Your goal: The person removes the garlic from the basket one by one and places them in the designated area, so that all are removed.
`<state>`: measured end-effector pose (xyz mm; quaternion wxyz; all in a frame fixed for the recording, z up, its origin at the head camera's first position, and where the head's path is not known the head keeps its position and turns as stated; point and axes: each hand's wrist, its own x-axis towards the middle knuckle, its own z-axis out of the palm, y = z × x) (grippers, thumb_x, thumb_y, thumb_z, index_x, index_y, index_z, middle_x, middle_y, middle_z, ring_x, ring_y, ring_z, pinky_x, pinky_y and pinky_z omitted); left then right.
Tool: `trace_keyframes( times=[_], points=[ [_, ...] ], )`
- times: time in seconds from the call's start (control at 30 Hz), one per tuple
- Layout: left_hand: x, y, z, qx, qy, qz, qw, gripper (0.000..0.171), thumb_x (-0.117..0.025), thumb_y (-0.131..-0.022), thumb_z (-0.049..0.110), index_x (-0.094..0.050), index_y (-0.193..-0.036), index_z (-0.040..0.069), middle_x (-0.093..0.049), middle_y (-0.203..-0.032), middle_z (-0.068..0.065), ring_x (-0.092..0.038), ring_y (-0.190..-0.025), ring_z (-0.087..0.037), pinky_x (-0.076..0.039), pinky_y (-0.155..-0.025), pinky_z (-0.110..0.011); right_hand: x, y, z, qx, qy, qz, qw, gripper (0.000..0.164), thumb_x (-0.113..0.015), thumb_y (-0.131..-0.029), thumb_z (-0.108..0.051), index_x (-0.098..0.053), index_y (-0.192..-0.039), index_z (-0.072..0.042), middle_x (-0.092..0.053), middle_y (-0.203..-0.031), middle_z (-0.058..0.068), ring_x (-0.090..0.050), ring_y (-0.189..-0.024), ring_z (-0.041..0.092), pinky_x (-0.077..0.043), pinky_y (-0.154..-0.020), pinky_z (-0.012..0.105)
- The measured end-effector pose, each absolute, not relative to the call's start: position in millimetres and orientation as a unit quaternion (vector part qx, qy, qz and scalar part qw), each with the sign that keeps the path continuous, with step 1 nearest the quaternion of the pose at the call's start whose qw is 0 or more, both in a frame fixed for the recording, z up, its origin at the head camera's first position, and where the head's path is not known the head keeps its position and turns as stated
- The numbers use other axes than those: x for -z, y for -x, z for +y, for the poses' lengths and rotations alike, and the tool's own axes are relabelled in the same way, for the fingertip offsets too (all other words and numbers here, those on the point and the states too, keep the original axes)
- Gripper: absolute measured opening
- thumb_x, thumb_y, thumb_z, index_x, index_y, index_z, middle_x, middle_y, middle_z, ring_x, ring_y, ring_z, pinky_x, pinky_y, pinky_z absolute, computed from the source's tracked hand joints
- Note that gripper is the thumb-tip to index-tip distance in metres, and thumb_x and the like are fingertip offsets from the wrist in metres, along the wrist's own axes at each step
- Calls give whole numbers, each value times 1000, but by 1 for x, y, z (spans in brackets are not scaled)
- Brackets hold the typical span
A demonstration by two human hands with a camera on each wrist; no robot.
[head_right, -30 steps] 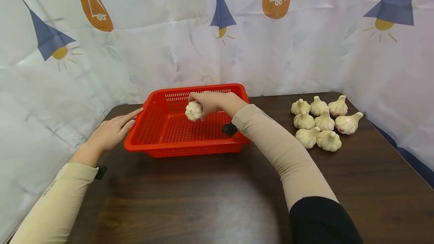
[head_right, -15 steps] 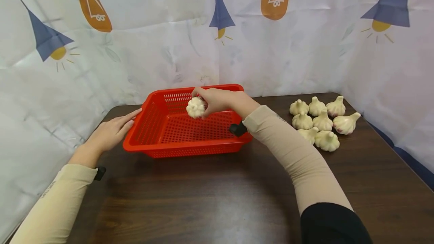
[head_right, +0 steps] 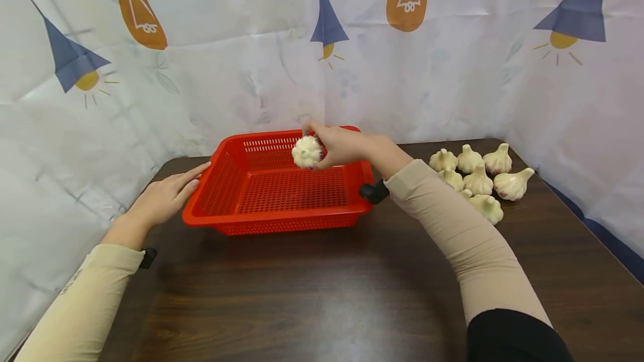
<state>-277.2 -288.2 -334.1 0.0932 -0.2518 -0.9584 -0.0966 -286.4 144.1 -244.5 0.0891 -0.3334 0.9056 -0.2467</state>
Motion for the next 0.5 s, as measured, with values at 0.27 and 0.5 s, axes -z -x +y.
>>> trace_keyframes(
  times=[0.27, 0.5],
  points=[
    [333, 277, -289, 98, 257, -956, 98, 55, -37, -111, 40, -34, -162, 20, -53, -145, -27, -53, -126, -47, -45, -96, -66, 236, 274, 162, 268, 341, 896, 91, 66, -80, -88, -7, -35, -137, -8, -59, -121, 16, -59, -104, 30, -51, -93, 45],
    [332, 277, -289, 99, 252, -958, 93, 55, -37, -111, 41, -34, -162, 20, -53, -145, -27, -52, -126, -48, -45, -95, -66, 231, 261, 184, 267, 343, 898, 71, 67, -82, -87, -8, -38, -136, -5, -58, -119, 15, -58, -108, 29, -51, -93, 45]
  ],
)
